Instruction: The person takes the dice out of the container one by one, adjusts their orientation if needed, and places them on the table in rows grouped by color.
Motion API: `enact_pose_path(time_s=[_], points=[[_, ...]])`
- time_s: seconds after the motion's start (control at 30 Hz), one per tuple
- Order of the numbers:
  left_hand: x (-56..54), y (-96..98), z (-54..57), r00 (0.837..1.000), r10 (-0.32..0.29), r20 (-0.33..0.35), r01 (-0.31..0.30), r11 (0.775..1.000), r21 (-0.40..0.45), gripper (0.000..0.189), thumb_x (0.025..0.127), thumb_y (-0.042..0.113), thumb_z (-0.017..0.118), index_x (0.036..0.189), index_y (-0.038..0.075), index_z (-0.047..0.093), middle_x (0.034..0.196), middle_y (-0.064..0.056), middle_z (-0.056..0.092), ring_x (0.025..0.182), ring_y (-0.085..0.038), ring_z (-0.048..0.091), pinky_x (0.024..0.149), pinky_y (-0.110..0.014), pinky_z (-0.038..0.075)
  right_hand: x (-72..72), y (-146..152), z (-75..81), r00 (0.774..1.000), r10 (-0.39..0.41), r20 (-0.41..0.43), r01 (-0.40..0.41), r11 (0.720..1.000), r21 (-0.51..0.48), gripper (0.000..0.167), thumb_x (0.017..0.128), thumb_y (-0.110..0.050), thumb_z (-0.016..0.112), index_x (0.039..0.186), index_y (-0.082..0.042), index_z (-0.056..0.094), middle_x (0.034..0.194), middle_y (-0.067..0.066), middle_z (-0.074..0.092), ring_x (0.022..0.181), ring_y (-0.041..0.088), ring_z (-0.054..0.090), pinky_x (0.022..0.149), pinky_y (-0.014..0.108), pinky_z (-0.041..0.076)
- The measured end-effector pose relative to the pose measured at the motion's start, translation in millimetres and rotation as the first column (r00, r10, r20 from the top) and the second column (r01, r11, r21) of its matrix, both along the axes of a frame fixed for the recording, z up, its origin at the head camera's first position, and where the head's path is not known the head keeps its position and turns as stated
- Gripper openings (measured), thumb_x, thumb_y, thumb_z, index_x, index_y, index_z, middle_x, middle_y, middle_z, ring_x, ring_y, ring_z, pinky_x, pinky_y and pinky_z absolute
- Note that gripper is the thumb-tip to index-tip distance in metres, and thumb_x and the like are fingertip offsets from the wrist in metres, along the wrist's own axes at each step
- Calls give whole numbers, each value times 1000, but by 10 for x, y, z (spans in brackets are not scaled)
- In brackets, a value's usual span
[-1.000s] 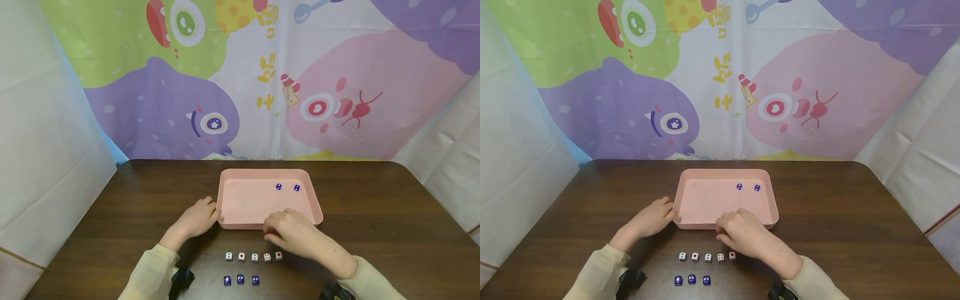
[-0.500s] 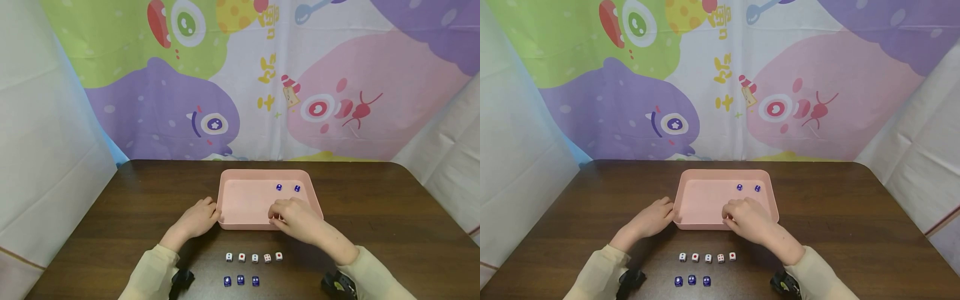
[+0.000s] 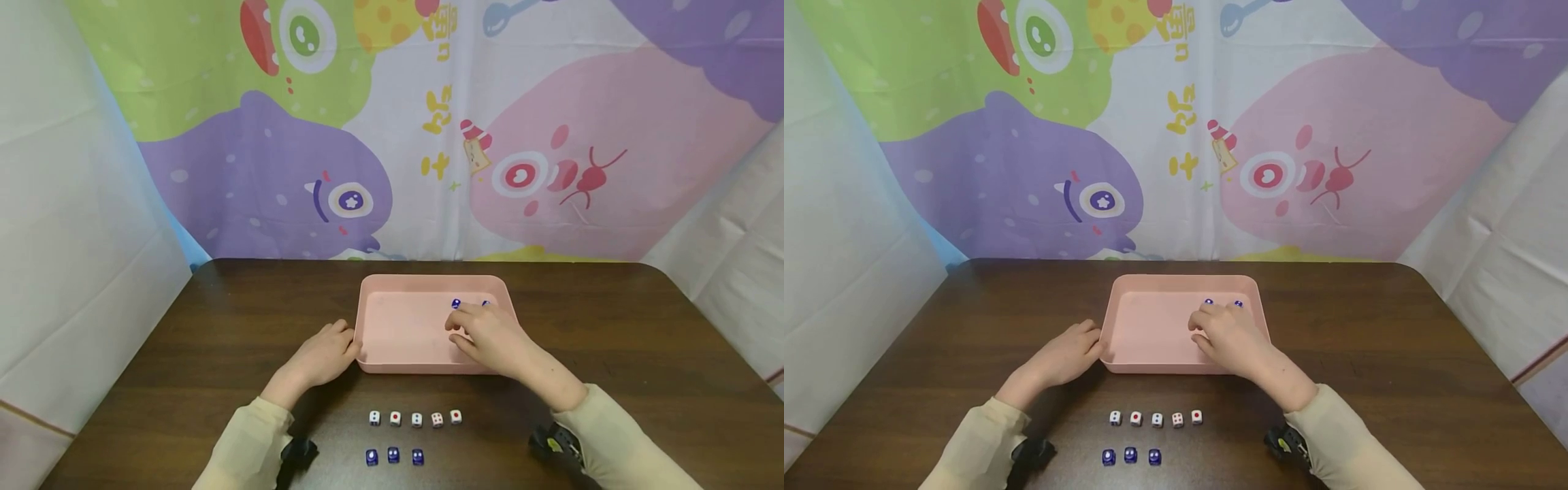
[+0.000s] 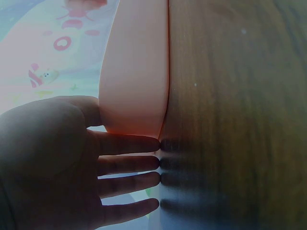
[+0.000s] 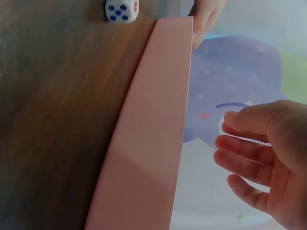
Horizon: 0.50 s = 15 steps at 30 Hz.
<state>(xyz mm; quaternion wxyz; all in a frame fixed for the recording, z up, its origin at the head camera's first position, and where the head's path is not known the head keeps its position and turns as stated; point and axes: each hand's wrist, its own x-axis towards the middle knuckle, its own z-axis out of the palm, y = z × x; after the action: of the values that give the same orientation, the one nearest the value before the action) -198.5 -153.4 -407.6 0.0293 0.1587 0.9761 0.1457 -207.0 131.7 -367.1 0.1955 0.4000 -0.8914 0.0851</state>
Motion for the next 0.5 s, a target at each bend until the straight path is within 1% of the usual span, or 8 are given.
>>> enact_pose_path(time_s=[0.13,0.23,0.33,0.4,0.5], points=[[7,-1,8,1000,1,-1,-1,1000,1,32,95,29,39,99,8,63,93,-4,50,87,-21,49,78,-40,43,-80,24,-12,1000,-20,-21,20,1000,-17,14,74,-14,71,84,-10,63,78,0,62,71,16,58,72,34,45],[11,-1,7,1000,1,-1,-1,1000,1,32,95,29,39,99,8,63,92,-4,49,86,-21,49,78,-40,43,-133,50,-24,998,-60,-14,60,998,-21,16,74,-15,71,87,-10,63,79,1,61,71,18,59,65,33,47],[14,0,13,1000,0,-3,0,1000,3,31,95,29,39,99,8,63,91,-4,49,86,-21,49,78,-40,43,-184,79,-40,995,-103,1,103,995,-16,18,74,-17,71,90,-12,63,81,0,61,71,16,59,59,32,47],[14,-1,14,1000,-1,-4,1,1000,2,31,95,28,39,99,8,63,91,-4,49,86,-21,49,78,-40,43,-223,97,-54,993,-119,10,119,993,-17,18,74,-17,71,91,-13,64,83,-1,62,71,15,59,58,32,47],[10,-3,11,1000,0,-1,0,1000,2,32,95,29,39,99,8,63,92,-4,49,86,-21,49,78,-40,43,-297,120,-90,993,-121,18,121,992,-22,19,74,-17,71,92,-11,65,85,1,63,75,16,59,59,32,48]])
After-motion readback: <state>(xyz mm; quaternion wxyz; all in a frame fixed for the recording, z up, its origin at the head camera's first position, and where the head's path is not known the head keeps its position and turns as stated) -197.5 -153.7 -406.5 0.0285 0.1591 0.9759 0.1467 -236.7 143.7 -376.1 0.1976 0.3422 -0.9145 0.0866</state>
